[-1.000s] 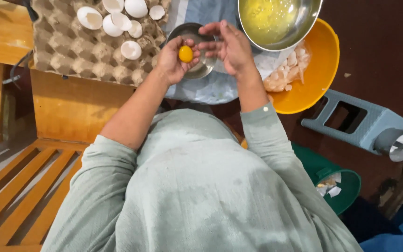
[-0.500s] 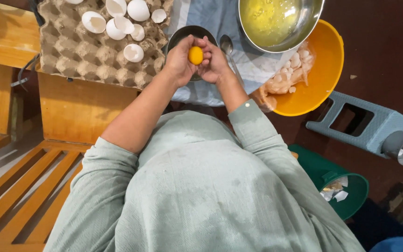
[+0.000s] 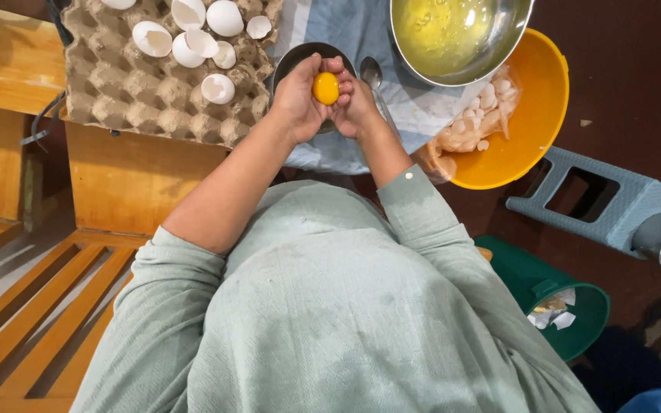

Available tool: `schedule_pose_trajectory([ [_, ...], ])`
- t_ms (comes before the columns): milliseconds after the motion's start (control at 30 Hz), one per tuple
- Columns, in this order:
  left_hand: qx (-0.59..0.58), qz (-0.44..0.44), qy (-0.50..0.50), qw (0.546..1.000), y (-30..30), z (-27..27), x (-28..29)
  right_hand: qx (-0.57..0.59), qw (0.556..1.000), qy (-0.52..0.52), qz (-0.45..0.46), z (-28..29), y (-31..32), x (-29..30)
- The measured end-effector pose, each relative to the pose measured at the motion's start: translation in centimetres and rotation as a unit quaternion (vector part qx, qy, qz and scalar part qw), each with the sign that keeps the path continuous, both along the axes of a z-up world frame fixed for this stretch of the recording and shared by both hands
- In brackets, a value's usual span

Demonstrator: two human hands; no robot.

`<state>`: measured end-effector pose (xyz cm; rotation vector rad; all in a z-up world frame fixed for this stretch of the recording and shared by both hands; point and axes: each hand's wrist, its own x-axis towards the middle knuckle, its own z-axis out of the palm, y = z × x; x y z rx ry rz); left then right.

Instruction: Cracking eggs and separating the yolks from the whites into separate containers.

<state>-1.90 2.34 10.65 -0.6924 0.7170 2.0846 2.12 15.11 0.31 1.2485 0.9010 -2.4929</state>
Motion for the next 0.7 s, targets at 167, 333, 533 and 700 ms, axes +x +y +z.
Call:
schedule_pose_trajectory([
  [167,-0.012,-0.016,0.022,1.0,-0.6,-0.1,-0.2,0.035,0.999,0.024,0.028,1.5,0.1,0.0],
  [333,-0.029,-0.026,0.017,0.999,-1.0,1.2,-0.6,0.071,0.994,0.063,0.06,1.2,0.4,0.1],
  [533,-0.022,-0.017,0.018,0.999,-1.1,1.4,-0.8,0.202,0.957,0.103,0.183,3.3,0.7,0.1],
  [700,-0.039,-0.016,0.012,0.999,-0.9,1.9,-0.5,0.211,0.962,0.117,0.131,4.5,0.1,0.2],
])
